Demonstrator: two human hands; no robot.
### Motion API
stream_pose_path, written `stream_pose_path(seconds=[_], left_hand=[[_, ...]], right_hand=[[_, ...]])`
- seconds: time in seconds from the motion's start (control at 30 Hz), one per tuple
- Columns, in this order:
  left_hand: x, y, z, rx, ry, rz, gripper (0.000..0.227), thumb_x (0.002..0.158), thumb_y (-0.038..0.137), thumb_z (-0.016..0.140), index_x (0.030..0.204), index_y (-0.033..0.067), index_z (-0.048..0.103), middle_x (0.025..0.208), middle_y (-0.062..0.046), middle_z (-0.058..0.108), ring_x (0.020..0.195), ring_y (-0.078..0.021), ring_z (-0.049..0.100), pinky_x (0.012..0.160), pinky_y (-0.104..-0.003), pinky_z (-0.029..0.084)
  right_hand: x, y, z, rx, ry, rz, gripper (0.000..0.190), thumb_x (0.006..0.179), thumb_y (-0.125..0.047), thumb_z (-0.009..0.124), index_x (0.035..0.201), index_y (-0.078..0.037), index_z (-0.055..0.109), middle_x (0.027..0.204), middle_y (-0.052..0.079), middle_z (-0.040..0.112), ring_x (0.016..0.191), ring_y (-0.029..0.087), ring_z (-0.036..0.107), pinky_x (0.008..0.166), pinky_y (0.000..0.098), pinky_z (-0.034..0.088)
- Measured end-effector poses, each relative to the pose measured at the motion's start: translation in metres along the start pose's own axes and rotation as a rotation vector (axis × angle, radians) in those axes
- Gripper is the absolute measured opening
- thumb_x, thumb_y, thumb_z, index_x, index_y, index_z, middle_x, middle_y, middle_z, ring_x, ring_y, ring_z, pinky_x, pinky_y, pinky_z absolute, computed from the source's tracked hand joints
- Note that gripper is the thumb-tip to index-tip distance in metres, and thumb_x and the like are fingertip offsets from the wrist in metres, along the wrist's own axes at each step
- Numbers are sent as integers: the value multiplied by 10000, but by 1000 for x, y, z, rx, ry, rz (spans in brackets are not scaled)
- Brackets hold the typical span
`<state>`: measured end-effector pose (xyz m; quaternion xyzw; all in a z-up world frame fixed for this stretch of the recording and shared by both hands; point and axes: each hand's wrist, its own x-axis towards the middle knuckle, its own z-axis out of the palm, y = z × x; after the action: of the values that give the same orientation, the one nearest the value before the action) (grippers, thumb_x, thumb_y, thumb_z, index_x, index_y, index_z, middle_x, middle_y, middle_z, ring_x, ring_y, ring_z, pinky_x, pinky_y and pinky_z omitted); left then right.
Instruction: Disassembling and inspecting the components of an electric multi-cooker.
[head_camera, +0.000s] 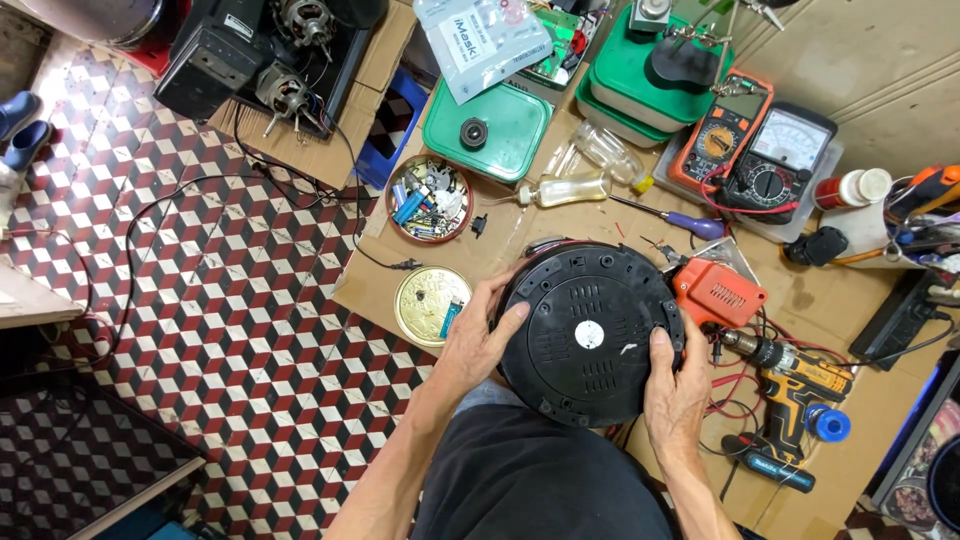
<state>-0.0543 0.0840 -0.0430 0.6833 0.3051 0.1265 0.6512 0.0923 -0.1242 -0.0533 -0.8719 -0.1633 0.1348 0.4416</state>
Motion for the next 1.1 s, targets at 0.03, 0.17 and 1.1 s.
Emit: stream_pose_path(seconds=[0.03, 0.17, 1.1], left_hand=[[1, -3, 1, 4, -4, -7, 539, 1017, 290, 607, 1473, 33, 481, 1496, -196, 556, 1405, -293, 537, 1168, -375, 407], [5, -3, 1, -19, 16, -34, 473, 1036, 243, 602, 1413, -8, 469, 1488, -207, 551, 1414, -287, 547, 1175, -365, 418], [21, 28, -10, 254, -41, 11, 508, 1006, 330, 588, 1467, 125, 532, 1287, -155, 653, 1118, -287, 653, 978, -367, 503]], right_hand=[[1, -2, 2, 2, -1, 9, 504, 1048, -282, 551, 1461, 5, 505, 1374, 219, 598, 1270, 334, 557, 1082, 410, 396], [7, 5, 10, 68, 69, 126, 446, 1053, -313, 583, 1352, 17, 555, 1245, 173, 651, 1135, 254, 610, 1001, 372, 461], [36, -5, 8, 599, 6, 453, 444, 1013, -347, 628, 1256, 20, 680, 1121, 42, 702, 1009, 115, 618, 933, 265, 481]])
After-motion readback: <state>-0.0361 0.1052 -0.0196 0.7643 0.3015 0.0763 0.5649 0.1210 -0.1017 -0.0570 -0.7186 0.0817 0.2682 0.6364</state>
